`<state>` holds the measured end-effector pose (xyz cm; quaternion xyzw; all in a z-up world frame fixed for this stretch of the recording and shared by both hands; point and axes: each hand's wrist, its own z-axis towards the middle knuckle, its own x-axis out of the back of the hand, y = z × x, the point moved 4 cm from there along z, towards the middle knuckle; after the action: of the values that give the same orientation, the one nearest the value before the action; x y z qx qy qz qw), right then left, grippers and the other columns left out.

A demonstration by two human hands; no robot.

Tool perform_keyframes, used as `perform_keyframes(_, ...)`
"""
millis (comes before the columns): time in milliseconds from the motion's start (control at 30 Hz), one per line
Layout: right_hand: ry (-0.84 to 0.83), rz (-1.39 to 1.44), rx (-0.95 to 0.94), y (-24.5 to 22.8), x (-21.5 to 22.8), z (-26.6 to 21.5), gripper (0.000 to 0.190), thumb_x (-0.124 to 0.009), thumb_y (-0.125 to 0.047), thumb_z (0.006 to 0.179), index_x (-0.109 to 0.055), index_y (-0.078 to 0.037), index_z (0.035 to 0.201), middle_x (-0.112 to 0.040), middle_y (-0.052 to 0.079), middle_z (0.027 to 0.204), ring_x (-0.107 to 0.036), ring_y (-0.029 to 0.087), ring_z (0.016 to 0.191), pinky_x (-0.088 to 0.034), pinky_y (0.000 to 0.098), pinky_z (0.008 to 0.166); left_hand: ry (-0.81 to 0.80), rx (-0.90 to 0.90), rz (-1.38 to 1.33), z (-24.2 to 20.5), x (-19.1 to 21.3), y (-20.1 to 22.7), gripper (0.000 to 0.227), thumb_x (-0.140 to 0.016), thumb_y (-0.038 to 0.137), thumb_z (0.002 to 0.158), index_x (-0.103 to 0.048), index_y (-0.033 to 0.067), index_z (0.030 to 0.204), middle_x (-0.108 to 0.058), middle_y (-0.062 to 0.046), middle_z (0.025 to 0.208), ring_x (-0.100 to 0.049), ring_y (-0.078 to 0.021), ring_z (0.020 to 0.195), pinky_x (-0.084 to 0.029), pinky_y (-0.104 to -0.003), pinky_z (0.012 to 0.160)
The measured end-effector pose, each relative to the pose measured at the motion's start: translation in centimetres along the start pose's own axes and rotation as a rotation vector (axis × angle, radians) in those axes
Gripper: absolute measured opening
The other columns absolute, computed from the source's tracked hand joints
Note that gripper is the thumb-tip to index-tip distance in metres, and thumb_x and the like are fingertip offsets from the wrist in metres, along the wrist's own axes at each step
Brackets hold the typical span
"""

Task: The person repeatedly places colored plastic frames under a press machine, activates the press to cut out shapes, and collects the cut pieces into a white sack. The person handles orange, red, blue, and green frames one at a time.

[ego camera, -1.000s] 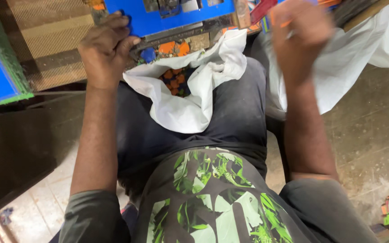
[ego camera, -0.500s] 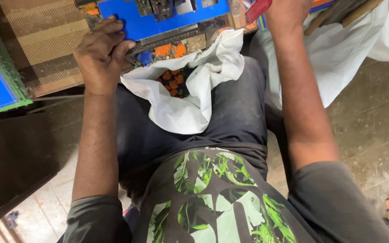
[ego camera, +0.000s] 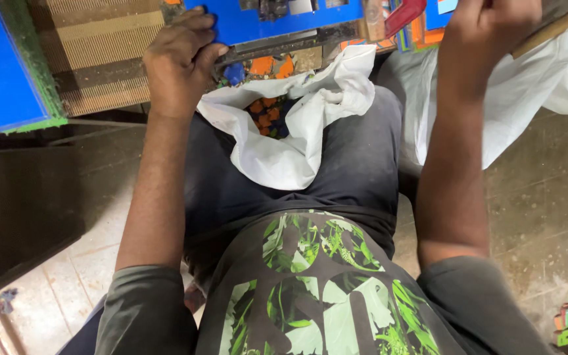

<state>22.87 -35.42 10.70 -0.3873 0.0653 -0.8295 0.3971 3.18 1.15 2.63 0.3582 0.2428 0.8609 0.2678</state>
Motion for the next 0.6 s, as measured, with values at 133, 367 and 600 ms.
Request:
perform_keyframes(133,-0.164,0.185,0.279,-8.8,-0.3,-4.0,0.009,-0.074,0.001,0.096,-0.071,0.004,0.104,-0.069,0.016,0.104,-0.062,0.033,0.087,-0.048,0.0454,0.075,-0.008,-0.036,0.03,0.3,-0.2,0.1,0.027,-0.095,0.006,0.086,-0.073,-0.0033,0.1,-0.076,-0.016,0.119,-0.071,-0.0324,0.122,-0.06,-0.041,0.105)
perform_keyframes(367,-0.407,-0.041,0.461,-10.0,-6.9,-4.8,0.035,-0.071,0.002,0.091,-0.065,0.002,0.125,-0.064,0.015,0.127,-0.058,0.038,0.121,-0.052,0.045,0.098,0.006,-0.038,0.079,0.2,-0.1,0.4,0.029,-0.095,0.007,0.085,-0.073,-0.0021,0.1,-0.074,-0.015,0.122,-0.07,-0.0332,0.122,-0.059,-0.041,0.104)
perform_keyframes(600,-0.493,-0.08,0.472,-7.9,-8.5,-4.5,0.032,-0.075,-0.001,0.089,-0.068,-0.001,0.12,-0.066,0.013,0.117,-0.062,0.036,0.109,-0.054,0.0452,0.087,0.003,-0.009,0.093,0.2,-0.2,0.8,0.033,-0.095,0.007,0.081,-0.075,-0.0024,0.105,-0.074,-0.014,0.122,-0.069,-0.0307,0.119,-0.058,-0.041,0.102)
